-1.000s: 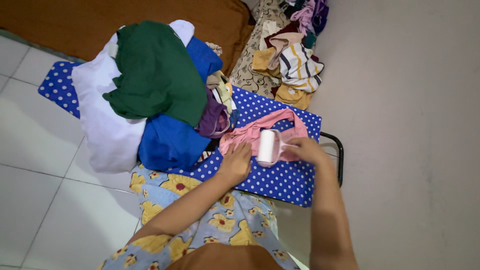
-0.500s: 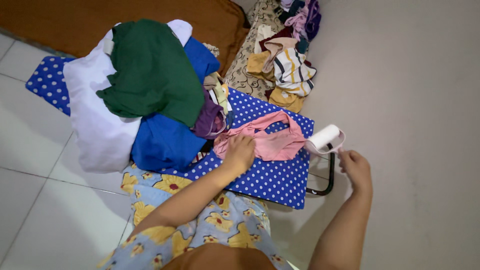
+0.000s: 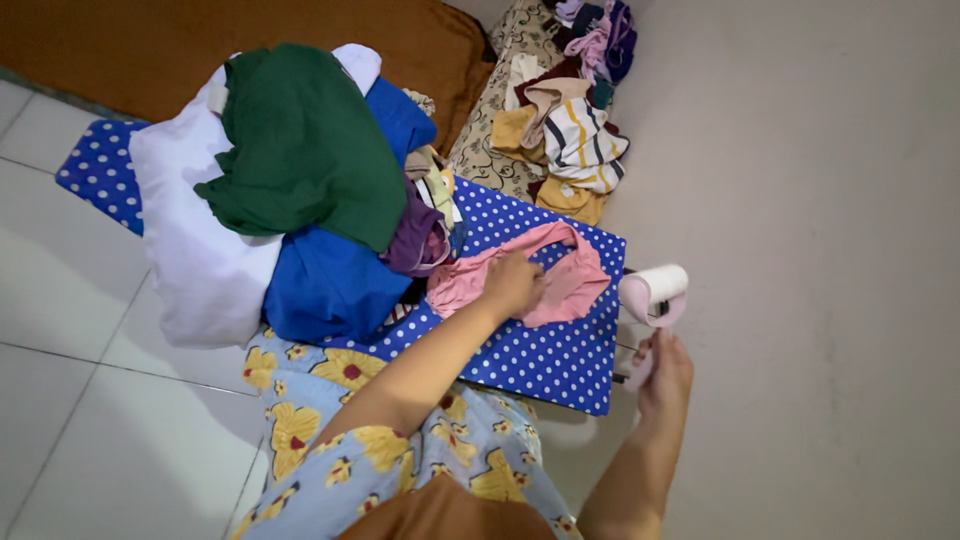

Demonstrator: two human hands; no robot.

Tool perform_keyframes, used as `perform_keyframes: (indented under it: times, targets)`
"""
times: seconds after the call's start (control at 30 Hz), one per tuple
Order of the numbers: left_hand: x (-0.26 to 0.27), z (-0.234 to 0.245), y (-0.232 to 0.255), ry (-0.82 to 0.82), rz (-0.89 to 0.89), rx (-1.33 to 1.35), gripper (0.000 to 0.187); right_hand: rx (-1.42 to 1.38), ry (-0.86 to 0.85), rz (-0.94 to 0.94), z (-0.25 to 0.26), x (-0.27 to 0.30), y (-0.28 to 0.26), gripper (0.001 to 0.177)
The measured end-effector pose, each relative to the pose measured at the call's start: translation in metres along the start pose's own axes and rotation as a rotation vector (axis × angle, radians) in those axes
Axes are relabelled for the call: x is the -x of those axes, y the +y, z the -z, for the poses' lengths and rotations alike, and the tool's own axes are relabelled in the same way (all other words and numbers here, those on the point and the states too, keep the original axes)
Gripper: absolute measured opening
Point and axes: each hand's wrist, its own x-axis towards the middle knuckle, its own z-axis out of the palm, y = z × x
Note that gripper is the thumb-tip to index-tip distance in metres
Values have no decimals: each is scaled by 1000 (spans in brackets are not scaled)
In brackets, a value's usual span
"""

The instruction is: The person uses a lint roller to remove lint from a pink garment and then a purple garment. They roll the lint roller over the fabric, lift the garments to inspect them, and place them aside.

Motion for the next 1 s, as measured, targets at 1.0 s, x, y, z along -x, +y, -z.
perform_keyframes:
  times: [1.0]
  targets:
    - [26, 219, 67, -438, 319, 985, 16, -31, -286, 49, -95, 46, -23, 48]
